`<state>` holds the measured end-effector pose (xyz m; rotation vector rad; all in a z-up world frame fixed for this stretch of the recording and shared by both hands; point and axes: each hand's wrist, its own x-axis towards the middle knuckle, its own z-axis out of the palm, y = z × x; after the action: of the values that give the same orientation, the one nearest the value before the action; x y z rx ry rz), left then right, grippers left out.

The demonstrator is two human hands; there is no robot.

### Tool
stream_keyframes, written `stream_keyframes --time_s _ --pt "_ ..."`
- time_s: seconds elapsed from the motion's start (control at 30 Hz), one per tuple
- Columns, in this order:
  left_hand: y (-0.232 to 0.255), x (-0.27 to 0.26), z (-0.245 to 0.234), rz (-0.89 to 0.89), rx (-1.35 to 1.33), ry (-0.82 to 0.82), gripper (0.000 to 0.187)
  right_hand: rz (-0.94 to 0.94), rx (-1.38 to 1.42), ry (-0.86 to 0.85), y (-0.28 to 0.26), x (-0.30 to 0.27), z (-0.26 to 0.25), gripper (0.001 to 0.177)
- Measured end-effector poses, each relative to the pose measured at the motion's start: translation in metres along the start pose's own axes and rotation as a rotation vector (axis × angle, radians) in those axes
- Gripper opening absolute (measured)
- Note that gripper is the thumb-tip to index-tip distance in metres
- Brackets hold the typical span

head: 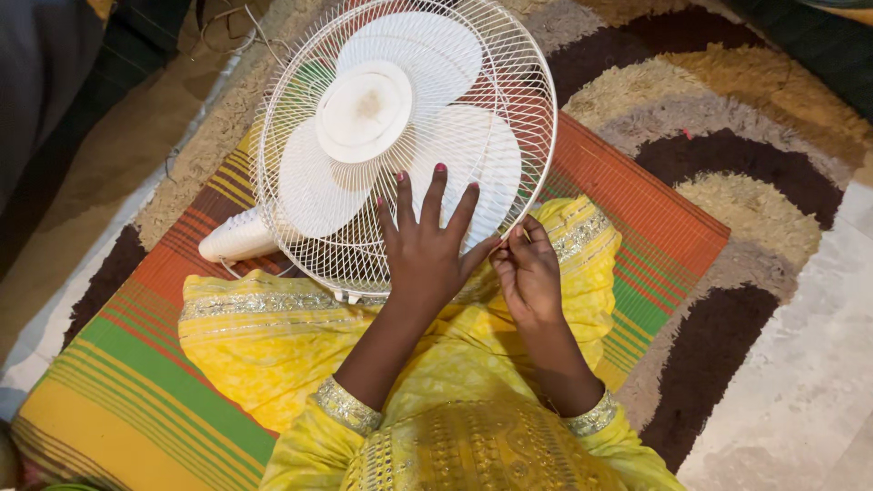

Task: The person assembles a white table fan by hand. They attach the front wire cage to the fan head, align the blades, and secure the cage by pressing and rotating it into place.

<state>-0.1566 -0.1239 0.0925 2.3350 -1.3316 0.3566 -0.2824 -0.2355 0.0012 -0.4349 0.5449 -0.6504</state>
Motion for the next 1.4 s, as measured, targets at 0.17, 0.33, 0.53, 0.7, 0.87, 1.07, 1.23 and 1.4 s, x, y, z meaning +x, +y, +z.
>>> stream_keyframes --time_s 0.17,0.33,0.53,0.7,0.87,1.07,1.23,1.4 --pt "0.001 0.002 0.001 0.01 0.002 0.034 0.068 -0.05 -0.01 0.002 0.002 -0.001 0.004 0.022" --pt "0.004 0.0 -0.001 0.014 -0.027 0.034 0.065 -0.073 0.025 0.009 0.006 0.001 0.003 0.021" --pt "0.006 -0.002 0.003 0.014 -0.021 0.048 0.061 -0.133 -0.019 0.064 0.011 0.002 0.001 0.02" --pt "0.008 -0.008 0.007 0.014 -0.037 0.074 0.057 -0.147 -0.055 0.049 0.01 0.001 -0.001 0.019" --pt "0.013 -0.012 0.011 0.003 -0.069 0.101 0.053 -0.159 -0.091 0.12 0.01 -0.004 -0.002 0.019" --pt "0.017 -0.016 0.015 0.006 -0.069 0.106 0.049 -0.259 -0.14 0.106 0.018 -0.003 -0.01 0.017" --pt "0.008 -0.022 0.016 0.02 -0.082 0.05 0.049 -0.343 -0.234 0.121 0.029 -0.002 -0.011 0.017" --pt "0.014 -0.031 0.026 0.043 -0.039 0.025 0.052 -0.362 -0.358 0.14 0.025 -0.002 -0.024 0.017"
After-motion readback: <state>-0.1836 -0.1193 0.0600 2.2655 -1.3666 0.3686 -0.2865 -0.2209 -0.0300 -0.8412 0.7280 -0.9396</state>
